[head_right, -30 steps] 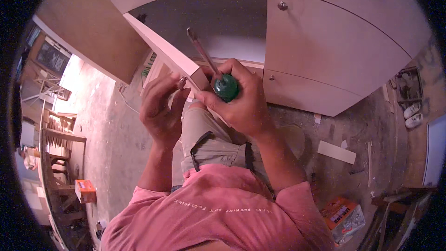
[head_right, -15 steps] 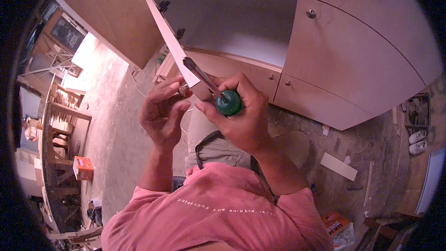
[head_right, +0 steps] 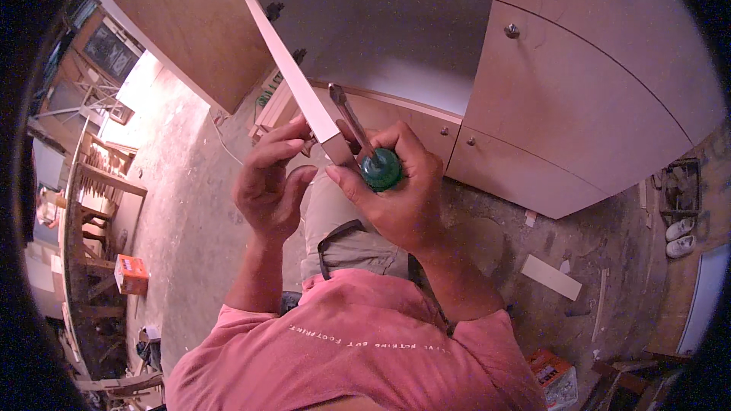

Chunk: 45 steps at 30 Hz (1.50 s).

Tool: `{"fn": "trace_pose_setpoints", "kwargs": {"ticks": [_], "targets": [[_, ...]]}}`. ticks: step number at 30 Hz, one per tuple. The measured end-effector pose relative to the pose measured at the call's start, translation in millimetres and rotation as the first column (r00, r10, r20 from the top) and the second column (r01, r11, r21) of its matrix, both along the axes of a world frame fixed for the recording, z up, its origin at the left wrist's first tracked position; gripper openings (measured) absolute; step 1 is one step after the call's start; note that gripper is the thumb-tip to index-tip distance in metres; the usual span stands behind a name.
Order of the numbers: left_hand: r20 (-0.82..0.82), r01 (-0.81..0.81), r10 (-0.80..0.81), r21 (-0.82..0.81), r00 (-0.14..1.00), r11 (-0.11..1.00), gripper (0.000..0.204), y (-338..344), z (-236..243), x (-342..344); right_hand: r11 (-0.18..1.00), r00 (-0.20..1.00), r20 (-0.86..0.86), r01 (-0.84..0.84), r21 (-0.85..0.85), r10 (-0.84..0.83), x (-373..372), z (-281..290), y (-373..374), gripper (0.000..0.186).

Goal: The person installs a handle on a cabinet door by holding the handle against the pre-drilled hole and securing it with a screw using a screwdriver.

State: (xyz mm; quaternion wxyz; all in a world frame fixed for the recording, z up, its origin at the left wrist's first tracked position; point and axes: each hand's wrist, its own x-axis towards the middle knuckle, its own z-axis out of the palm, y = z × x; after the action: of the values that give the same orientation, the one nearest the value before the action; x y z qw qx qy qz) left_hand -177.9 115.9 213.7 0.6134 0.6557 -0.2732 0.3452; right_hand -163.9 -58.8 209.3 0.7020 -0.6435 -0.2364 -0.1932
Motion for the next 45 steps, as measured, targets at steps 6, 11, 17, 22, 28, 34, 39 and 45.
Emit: {"fn": "trace_pose_setpoints", "kwargs": {"ticks": [6, 11, 17, 22, 28, 34, 39, 45], "targets": [[0.006, -0.199, 0.199, 0.040, 0.980, 0.979, 0.032, 0, 0, -3, 1.000, 0.996, -0.084, -0.027, 0.001, 0.027, -7, 4, -1, 0.033], [-0.114, -0.210, 0.234, 0.189, 0.965, 0.959, 0.035, 10, 1, -6, 0.998, 0.995, -0.077, -0.052, 0.035, 0.055, -6, 4, 1, 0.033], [0.160, -0.267, 0.230, 0.270, 0.960, 0.925, 0.043, 9, 3, -1, 0.994, 0.998, -0.051, -0.038, 0.098, 0.044, -7, 6, 2, 0.033], [-0.090, -0.185, 0.215, 0.268, 0.972, 0.946, 0.045, 5, 6, -4, 1.000, 0.993, -0.112, -0.024, -0.009, 0.023, -7, 6, -2, 0.033], [-0.049, -0.099, 0.101, 0.036, 0.994, 0.994, 0.041, 9, 7, -1, 1.000, 1.000, 0.015, 0.021, -0.001, -0.021, -6, 2, 4, 0.032], [0.063, -0.220, 0.213, 0.404, 0.975, 0.888, 0.040, 6, 12, -4, 0.998, 0.989, -0.138, -0.045, 0.046, 0.051, -11, 7, 2, 0.032], [-0.272, -0.100, 0.104, 0.029, 0.957, 0.995, 0.029, 6, 15, -6, 0.999, 1.000, 0.025, 0.017, -0.045, -0.015, -6, 9, 2, 0.034], [0.158, -0.280, 0.252, 0.194, 0.955, 0.940, 0.026, 3, 13, -2, 0.998, 0.999, -0.036, -0.032, 0.059, 0.034, -7, 5, 7, 0.035]]}}
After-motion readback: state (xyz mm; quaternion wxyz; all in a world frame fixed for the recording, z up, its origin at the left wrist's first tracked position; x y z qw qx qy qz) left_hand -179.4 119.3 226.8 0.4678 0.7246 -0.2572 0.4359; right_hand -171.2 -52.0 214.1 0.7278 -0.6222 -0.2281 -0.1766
